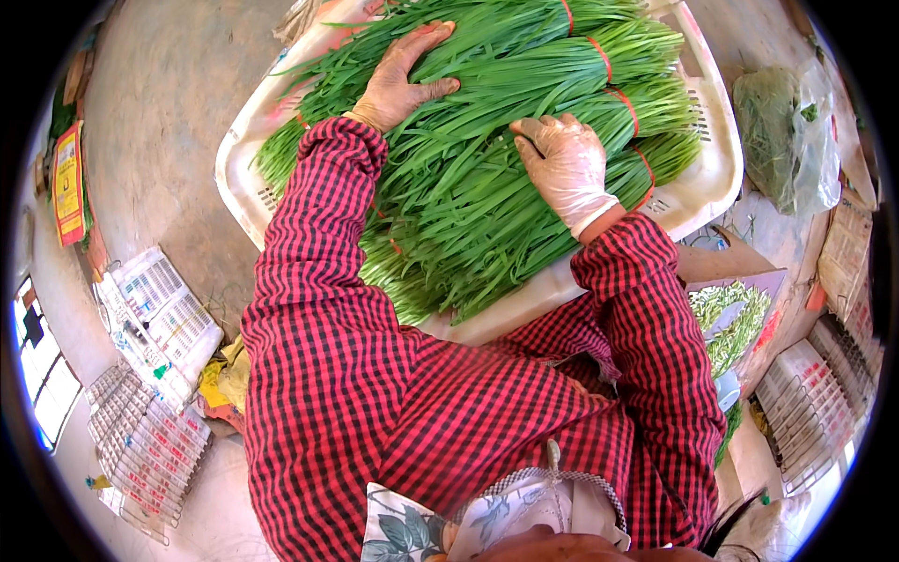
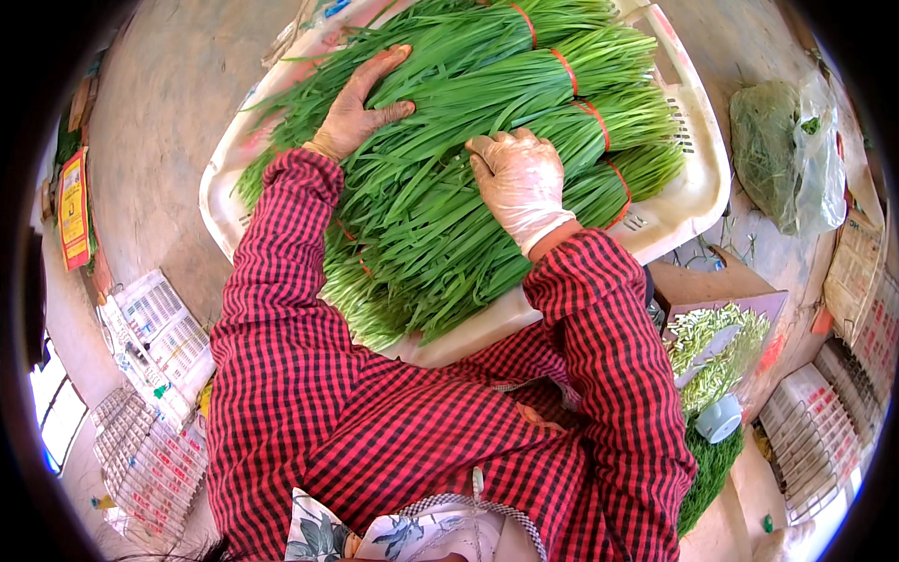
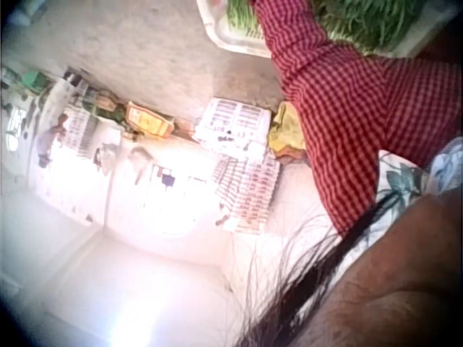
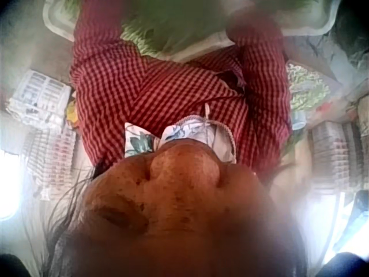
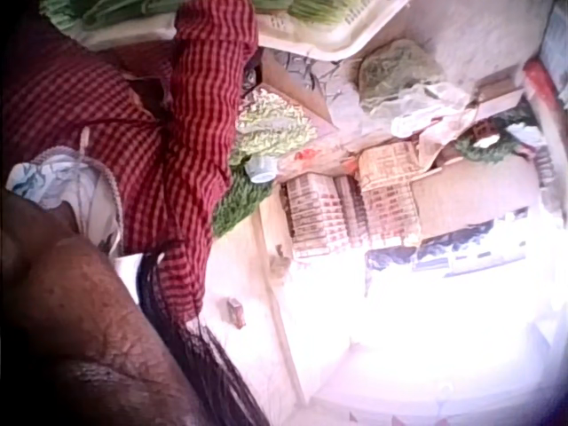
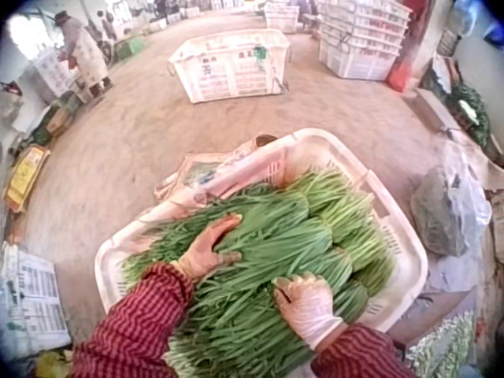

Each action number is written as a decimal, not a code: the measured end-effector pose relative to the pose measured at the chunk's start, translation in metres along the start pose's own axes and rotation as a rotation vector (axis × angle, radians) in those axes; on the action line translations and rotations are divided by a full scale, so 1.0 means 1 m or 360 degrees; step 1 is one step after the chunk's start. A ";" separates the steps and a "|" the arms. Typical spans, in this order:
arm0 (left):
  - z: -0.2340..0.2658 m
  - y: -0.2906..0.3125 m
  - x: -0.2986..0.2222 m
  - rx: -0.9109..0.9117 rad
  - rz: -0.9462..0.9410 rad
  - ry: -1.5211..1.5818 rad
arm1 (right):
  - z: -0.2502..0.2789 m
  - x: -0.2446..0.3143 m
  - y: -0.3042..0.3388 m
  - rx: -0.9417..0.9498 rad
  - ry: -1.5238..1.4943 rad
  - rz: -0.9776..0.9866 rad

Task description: The person trims the root ends of a large bundle of chives using a knife, secures the bundle with a rubber band, and places the finished bundle into a white plastic crate.

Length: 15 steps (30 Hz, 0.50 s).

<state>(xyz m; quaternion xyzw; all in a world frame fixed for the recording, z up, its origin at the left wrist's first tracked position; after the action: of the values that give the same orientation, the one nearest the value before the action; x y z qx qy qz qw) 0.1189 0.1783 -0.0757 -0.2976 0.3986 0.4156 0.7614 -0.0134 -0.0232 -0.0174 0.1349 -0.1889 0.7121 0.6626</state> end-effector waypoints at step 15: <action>-0.001 0.000 -0.001 -0.0023 -0.0028 0.0072 | -0.018 0.026 -0.005 0.0091 0.0390 0.0128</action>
<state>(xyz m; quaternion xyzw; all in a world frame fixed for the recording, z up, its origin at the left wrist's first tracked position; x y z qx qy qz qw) 0.1177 0.1771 -0.0757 -0.3159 0.4100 0.4049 0.7538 -0.0092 0.0086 -0.0218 0.0580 -0.0914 0.7544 0.6474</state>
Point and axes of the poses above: each hand's wrist, its own y-axis away from the middle knuckle, its own z-axis out of the back of the hand, x = y × z, the point moved 4 cm from there along -y, towards the middle knuckle, and after that the axes turned 9 degrees about -x, right-handed, at the moved point
